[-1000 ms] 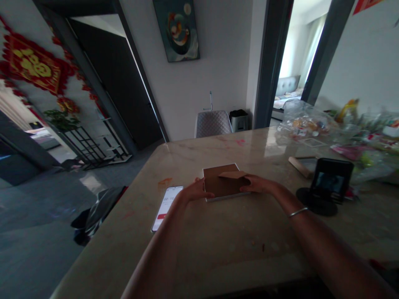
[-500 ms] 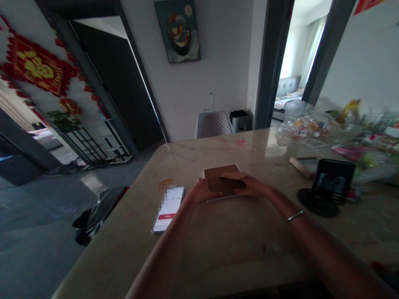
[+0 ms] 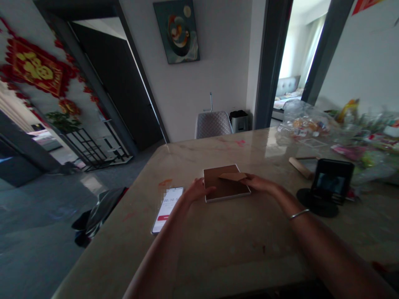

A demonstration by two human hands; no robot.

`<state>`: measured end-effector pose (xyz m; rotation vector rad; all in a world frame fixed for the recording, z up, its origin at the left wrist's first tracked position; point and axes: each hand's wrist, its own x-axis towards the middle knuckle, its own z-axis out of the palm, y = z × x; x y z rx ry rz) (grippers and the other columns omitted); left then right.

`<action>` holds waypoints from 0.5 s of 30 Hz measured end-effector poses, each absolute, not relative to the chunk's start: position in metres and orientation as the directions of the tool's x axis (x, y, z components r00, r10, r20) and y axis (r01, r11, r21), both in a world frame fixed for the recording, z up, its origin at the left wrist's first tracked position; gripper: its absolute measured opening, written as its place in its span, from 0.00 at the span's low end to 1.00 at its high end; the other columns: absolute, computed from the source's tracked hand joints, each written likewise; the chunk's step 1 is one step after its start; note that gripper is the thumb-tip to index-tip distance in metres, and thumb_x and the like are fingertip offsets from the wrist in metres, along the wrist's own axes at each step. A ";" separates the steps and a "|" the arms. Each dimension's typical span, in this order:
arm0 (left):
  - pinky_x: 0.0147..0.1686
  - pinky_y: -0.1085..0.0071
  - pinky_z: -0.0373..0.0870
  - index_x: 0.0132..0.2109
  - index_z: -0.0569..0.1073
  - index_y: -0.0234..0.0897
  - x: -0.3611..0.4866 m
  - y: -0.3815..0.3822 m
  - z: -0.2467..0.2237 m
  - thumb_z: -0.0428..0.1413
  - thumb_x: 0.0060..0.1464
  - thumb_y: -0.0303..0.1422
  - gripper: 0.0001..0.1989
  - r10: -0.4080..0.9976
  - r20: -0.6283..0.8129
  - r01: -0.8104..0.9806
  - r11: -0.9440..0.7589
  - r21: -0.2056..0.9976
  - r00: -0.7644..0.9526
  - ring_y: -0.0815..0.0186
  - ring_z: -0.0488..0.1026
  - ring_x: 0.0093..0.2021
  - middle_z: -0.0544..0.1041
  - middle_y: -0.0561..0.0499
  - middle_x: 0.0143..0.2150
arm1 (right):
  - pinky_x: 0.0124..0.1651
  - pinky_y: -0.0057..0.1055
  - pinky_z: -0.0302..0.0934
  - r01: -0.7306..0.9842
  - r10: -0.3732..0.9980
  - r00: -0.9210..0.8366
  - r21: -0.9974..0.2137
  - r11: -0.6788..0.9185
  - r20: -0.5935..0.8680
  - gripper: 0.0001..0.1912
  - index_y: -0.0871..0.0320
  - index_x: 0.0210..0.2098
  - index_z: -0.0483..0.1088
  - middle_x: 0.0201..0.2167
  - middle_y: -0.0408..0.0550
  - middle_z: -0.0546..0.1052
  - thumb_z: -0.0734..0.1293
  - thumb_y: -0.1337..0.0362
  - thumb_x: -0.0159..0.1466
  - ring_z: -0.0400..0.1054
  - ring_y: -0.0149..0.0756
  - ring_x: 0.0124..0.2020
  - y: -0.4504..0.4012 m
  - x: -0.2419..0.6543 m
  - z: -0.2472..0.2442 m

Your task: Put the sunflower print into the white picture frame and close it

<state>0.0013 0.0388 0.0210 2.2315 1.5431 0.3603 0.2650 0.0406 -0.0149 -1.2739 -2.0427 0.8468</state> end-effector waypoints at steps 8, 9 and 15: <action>0.35 0.73 0.66 0.51 0.66 0.30 -0.008 0.056 0.004 0.54 0.47 0.31 0.22 0.962 -0.025 0.842 -0.226 0.490 0.272 0.66 0.72 0.36 0.75 0.45 0.38 | 0.50 0.35 0.60 0.468 0.915 -0.392 -0.836 0.288 0.096 0.23 0.55 0.49 0.65 0.48 0.48 0.71 0.65 0.65 0.54 0.66 0.38 0.47 0.044 0.269 -0.025; 0.37 0.73 0.65 0.51 0.66 0.30 -0.007 0.057 0.002 0.53 0.48 0.30 0.22 0.969 -0.009 0.858 -0.216 0.465 0.249 0.65 0.71 0.38 0.74 0.44 0.39 | 0.50 0.36 0.59 0.470 0.914 -0.393 -0.831 0.298 0.105 0.23 0.55 0.49 0.65 0.48 0.48 0.71 0.66 0.65 0.53 0.66 0.39 0.47 0.044 0.269 -0.026; 0.43 0.72 0.64 0.55 0.61 0.28 -0.004 0.057 -0.001 0.51 0.50 0.30 0.25 0.980 0.008 0.888 -0.182 0.423 0.197 0.64 0.70 0.43 0.74 0.43 0.41 | 0.52 0.41 0.58 0.515 0.928 -0.347 -0.798 0.312 0.139 0.20 0.55 0.47 0.67 0.47 0.49 0.72 0.64 0.67 0.54 0.66 0.42 0.47 0.047 0.269 -0.026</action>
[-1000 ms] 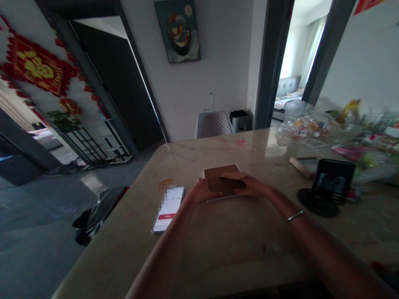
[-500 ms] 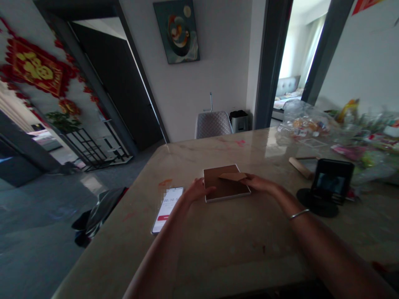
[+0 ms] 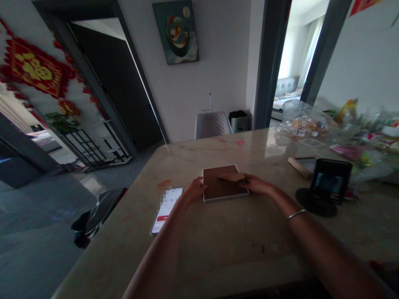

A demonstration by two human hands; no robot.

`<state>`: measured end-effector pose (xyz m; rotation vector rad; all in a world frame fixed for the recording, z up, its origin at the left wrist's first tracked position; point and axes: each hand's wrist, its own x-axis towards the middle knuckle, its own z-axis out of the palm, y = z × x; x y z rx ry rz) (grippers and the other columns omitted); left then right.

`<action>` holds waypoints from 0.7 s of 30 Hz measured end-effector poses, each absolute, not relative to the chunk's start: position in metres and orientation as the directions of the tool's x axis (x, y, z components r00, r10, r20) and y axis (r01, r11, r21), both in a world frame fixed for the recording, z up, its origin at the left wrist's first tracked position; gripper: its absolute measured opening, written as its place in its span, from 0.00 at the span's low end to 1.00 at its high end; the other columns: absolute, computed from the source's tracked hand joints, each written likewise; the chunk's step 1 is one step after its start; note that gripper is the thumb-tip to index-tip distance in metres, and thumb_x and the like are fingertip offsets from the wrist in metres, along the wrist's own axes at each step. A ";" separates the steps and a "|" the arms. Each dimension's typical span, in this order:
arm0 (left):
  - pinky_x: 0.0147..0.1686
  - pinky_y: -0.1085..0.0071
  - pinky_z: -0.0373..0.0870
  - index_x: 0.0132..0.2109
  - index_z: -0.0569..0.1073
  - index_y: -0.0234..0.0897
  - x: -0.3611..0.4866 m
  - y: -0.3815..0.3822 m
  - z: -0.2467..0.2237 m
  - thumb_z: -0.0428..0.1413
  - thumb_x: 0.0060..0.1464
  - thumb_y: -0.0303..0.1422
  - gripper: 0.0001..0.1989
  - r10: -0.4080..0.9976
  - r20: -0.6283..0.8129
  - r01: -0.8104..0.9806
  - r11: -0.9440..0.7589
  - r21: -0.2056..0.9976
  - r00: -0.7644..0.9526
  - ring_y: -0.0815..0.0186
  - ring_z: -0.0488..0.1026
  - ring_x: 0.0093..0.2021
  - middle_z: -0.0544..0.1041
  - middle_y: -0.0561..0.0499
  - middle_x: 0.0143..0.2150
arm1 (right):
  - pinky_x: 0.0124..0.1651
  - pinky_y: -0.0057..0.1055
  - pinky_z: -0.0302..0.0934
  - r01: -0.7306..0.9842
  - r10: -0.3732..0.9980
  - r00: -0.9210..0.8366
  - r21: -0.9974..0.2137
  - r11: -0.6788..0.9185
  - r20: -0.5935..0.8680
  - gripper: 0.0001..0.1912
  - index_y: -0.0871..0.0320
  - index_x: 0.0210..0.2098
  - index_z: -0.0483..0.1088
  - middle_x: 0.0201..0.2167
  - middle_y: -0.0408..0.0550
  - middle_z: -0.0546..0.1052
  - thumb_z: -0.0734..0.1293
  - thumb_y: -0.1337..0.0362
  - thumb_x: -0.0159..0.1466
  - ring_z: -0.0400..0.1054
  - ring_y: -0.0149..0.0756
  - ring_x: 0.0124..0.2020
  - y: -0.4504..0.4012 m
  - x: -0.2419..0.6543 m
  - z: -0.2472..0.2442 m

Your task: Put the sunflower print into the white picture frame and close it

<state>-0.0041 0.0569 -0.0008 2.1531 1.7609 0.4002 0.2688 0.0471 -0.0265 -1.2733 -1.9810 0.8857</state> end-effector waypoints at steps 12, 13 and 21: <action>0.50 0.72 0.60 0.46 0.72 0.38 -0.001 0.052 0.002 0.47 0.54 0.29 0.14 0.967 0.172 0.898 -0.240 0.368 0.188 0.66 0.66 0.50 0.69 0.47 0.51 | 0.61 0.41 0.44 0.574 0.837 -0.466 -0.621 0.534 0.289 0.33 0.54 0.44 0.71 0.52 0.45 0.68 0.53 0.83 0.46 0.52 0.34 0.59 0.054 0.268 -0.031; 0.51 0.72 0.60 0.45 0.73 0.39 -0.001 0.052 0.001 0.48 0.54 0.29 0.14 0.967 0.171 0.896 -0.241 0.373 0.189 0.66 0.66 0.50 0.69 0.48 0.52 | 0.60 0.42 0.45 0.594 0.838 -0.477 -0.606 0.530 0.265 0.31 0.54 0.42 0.72 0.50 0.46 0.69 0.53 0.83 0.46 0.52 0.35 0.59 0.054 0.269 -0.032; 0.47 0.70 0.62 0.44 0.73 0.38 -0.005 0.055 0.000 0.50 0.51 0.31 0.14 0.979 0.116 0.865 -0.200 0.459 0.165 0.63 0.69 0.47 0.73 0.48 0.48 | 0.57 0.38 0.51 0.651 0.884 -0.433 -0.616 0.444 0.179 0.25 0.54 0.35 0.75 0.48 0.43 0.71 0.54 0.81 0.49 0.60 0.34 0.54 0.052 0.267 -0.026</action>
